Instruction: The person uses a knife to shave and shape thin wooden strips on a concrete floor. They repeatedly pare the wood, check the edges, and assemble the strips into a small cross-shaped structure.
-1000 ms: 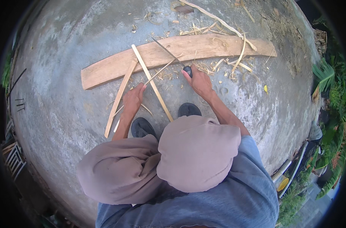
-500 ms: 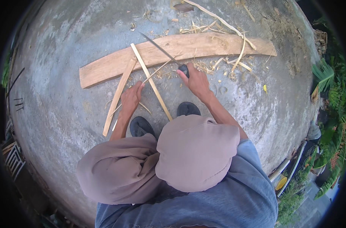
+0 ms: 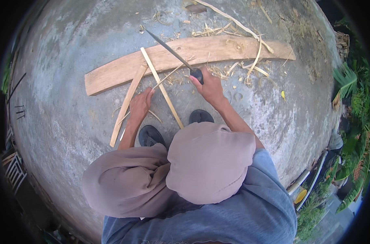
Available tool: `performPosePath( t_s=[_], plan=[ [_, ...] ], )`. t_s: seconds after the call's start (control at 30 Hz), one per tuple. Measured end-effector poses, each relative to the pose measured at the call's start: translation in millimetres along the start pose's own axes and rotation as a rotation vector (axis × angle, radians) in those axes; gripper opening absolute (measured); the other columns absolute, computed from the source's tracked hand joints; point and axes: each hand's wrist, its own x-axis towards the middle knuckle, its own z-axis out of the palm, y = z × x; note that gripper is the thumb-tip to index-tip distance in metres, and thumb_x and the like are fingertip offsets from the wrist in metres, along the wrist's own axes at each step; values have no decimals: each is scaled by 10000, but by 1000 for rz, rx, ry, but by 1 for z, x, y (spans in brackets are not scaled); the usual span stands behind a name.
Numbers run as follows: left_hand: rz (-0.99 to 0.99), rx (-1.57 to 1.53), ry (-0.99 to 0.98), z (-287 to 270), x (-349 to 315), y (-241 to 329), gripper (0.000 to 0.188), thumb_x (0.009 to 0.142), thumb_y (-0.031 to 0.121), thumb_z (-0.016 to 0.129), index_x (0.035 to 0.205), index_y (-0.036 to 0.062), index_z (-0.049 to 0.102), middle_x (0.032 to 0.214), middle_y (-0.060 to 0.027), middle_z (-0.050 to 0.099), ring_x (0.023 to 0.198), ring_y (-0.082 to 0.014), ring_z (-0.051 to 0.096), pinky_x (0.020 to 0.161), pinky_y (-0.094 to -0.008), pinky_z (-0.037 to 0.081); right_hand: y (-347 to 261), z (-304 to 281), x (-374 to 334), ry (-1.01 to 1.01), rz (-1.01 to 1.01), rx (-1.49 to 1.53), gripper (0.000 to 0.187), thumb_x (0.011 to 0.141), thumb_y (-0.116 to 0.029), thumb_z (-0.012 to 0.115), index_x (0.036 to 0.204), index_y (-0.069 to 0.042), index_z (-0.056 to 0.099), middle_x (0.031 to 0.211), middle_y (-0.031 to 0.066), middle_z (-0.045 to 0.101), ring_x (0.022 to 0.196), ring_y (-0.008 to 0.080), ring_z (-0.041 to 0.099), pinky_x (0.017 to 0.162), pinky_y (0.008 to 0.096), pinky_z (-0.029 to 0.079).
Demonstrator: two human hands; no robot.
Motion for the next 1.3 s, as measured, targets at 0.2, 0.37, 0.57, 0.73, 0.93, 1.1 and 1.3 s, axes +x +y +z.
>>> performPosePath(
  t_s=[0.2,0.37,0.57,0.73,0.93,1.1,1.3],
  plan=[
    [86,-175,80,-3,4,-7,256,1038,329,560,1087,138,723,840,-187,680,827,-399,677,711,-528,505,45,-1,20,-395,265,268,604,1010,-551,562,1015,53,590,770,284,667,622,426,668,603,465,533],
    [173,-301,233,4,3,-1,224,1007,299,628,1114,148,755,862,-186,696,816,-385,686,711,-504,513,44,7,23,-309,203,85,627,1028,-552,531,1036,72,594,710,218,626,727,352,661,721,477,520],
    [-28,-161,73,-11,-1,14,294,1040,357,556,1160,158,736,904,-223,718,848,-424,688,735,-507,519,1,1,15,-221,326,290,533,1030,-504,555,1064,26,604,716,190,630,707,315,656,673,442,500],
    [-26,-157,102,-6,-2,6,319,1051,375,525,1164,151,722,895,-223,715,871,-443,682,756,-528,515,-43,-20,10,148,-46,487,383,1007,-380,651,1073,-8,595,665,93,592,630,212,616,609,355,498],
    [-34,-164,41,1,-1,7,299,1055,376,514,1162,179,713,912,-204,720,890,-438,684,759,-530,519,24,11,9,-250,335,119,538,1029,-501,559,1036,35,604,671,198,633,576,314,663,579,447,508],
    [-55,-126,43,-7,2,5,290,1056,368,513,1163,188,714,916,-212,719,896,-433,687,764,-529,520,8,7,11,-312,373,154,608,1035,-549,513,1038,50,615,708,192,632,722,282,695,662,435,510],
    [-28,-142,89,0,1,-1,300,1058,370,511,1175,179,710,924,-207,723,905,-429,685,782,-518,520,-30,-5,7,16,140,413,554,1023,-511,564,1073,38,621,756,249,666,740,382,691,695,469,510]
  ],
)
